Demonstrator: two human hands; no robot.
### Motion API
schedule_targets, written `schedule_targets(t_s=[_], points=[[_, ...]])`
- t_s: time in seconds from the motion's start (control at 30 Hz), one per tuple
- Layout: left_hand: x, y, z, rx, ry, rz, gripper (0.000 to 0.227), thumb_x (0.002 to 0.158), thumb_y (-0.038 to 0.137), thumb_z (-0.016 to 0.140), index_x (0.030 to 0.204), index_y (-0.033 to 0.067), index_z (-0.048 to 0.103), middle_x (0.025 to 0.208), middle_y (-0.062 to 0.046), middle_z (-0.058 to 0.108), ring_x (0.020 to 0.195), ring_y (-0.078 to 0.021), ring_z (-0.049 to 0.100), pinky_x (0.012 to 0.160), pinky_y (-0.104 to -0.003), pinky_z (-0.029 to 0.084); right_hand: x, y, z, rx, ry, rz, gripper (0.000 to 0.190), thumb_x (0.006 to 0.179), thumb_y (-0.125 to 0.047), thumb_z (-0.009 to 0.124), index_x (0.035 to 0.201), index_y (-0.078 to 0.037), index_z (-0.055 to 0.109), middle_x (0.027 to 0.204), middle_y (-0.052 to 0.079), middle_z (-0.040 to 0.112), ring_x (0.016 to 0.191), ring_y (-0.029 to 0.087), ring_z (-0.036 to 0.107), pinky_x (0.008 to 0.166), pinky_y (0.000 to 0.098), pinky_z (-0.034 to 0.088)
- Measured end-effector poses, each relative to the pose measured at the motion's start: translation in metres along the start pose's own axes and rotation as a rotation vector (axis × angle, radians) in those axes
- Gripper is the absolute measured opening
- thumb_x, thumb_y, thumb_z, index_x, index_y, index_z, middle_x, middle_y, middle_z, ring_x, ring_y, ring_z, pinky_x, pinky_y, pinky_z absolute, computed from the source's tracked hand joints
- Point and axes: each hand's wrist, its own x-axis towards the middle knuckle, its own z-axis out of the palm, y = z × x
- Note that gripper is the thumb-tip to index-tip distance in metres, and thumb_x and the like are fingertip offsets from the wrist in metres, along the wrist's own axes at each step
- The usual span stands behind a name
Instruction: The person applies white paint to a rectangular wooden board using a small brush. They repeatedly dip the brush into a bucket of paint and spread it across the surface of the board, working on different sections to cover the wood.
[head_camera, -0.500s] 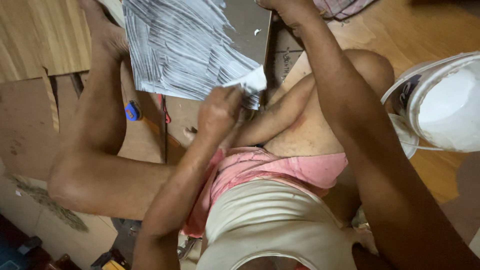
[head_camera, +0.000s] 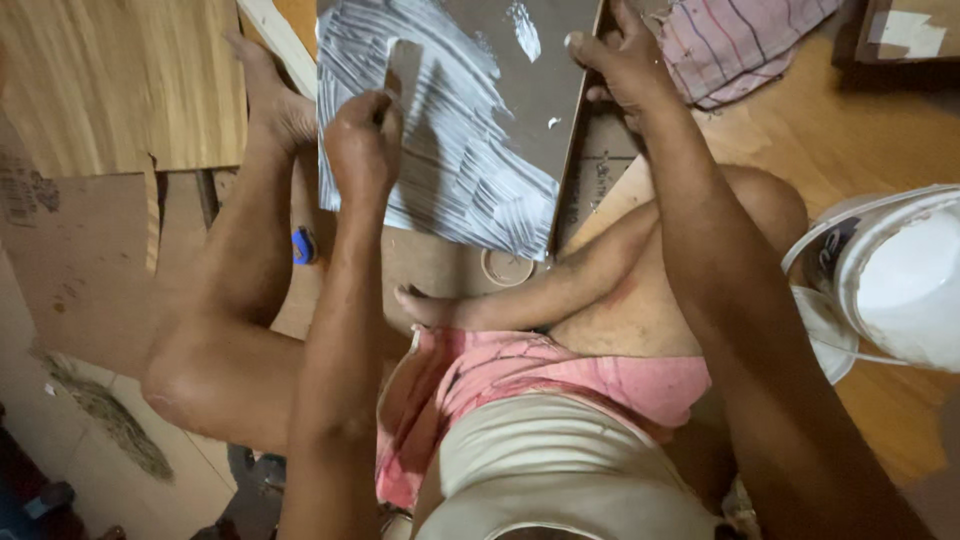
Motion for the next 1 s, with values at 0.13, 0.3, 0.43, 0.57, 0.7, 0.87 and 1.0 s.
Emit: schedule_targets(t_s=[0.13, 0.3, 0.43, 0.57, 0.7, 0.87, 1.0], points=[[0.011, -0.015, 0.014, 0.076, -0.033, -0.03, 0.003, 0.089, 0.005, 0.072, 0.087, 0.0019, 0.073, 0.082, -0.021, 0.071, 0.074, -0.0408, 0.07, 0.066, -0.046, 0.055, 0.01, 0.006, -0.003, -0.013, 0.063, -0.015, 0.056, 0.096, -0.023, 0.076, 0.145, -0.011, 0.05, 0.1, -0.001, 0.071, 0.081, 0.005, 0.068, 0.053, 0.0201, 0.053], [0.001, 0.002, 0.044, 0.033, -0.14, -0.129, 0.006, 0.087, 0.007, 0.069, 0.086, 0.0023, 0.073, 0.082, -0.019, 0.073, 0.068, -0.034, 0.072, 0.061, -0.044, 0.054, 0.021, 0.017, -0.011, -0.018, 0.01, -0.031, 0.039, 0.1, -0.018, 0.078, 0.131, -0.002, 0.06, 0.101, 0.004, 0.072, 0.078, 0.013, 0.07, 0.057, 0.0248, 0.055], [-0.028, 0.075, 0.072, 0.029, -0.253, 0.005, 0.006, 0.084, 0.005, 0.066, 0.086, 0.0046, 0.072, 0.08, -0.018, 0.068, 0.072, -0.0366, 0.067, 0.065, -0.047, 0.054, 0.017, 0.01, -0.012, 0.032, -0.011, 0.012, 0.038, 0.097, -0.016, 0.078, 0.128, -0.005, 0.059, 0.101, 0.003, 0.072, 0.078, 0.011, 0.071, 0.056, 0.0239, 0.056], [-0.057, 0.126, 0.089, 0.149, -0.31, 0.076, 0.005, 0.086, 0.004, 0.061, 0.081, 0.002, 0.062, 0.083, -0.019, 0.063, 0.075, -0.0377, 0.064, 0.061, -0.048, 0.053, 0.017, 0.005, -0.009, 0.071, -0.009, 0.006, 0.045, 0.093, -0.015, 0.077, 0.132, -0.009, 0.055, 0.102, 0.001, 0.074, 0.078, 0.009, 0.071, 0.055, 0.023, 0.056], [-0.071, 0.141, 0.093, 0.095, -0.287, 0.129, 0.005, 0.087, 0.002, 0.056, 0.086, 0.0022, 0.061, 0.088, -0.019, 0.063, 0.078, -0.0383, 0.063, 0.066, -0.049, 0.055, 0.017, 0.009, -0.01, 0.034, -0.036, 0.032, 0.042, 0.1, -0.015, 0.078, 0.134, 0.0, 0.057, 0.104, 0.004, 0.073, 0.081, 0.013, 0.072, 0.057, 0.0256, 0.055], [-0.071, 0.152, 0.061, -0.118, -0.353, 0.171, 0.008, 0.084, 0.005, 0.064, 0.091, 0.0034, 0.068, 0.086, -0.016, 0.065, 0.08, -0.0376, 0.064, 0.067, -0.049, 0.054, 0.017, -0.004, -0.01, 0.058, -0.052, 0.022, 0.052, 0.094, -0.015, 0.078, 0.139, -0.008, 0.052, 0.097, 0.002, 0.071, 0.072, 0.011, 0.069, 0.054, 0.0246, 0.057], [-0.058, 0.119, 0.034, -0.259, -0.316, 0.076, 0.011, 0.089, 0.012, 0.074, 0.095, 0.0031, 0.071, 0.085, -0.017, 0.068, 0.078, -0.0354, 0.067, 0.069, -0.046, 0.054, 0.018, 0.004, -0.013, -0.003, -0.003, 0.022, 0.05, 0.094, -0.014, 0.079, 0.137, -0.005, 0.054, 0.097, 0.003, 0.072, 0.075, 0.012, 0.071, 0.054, 0.0252, 0.057]])
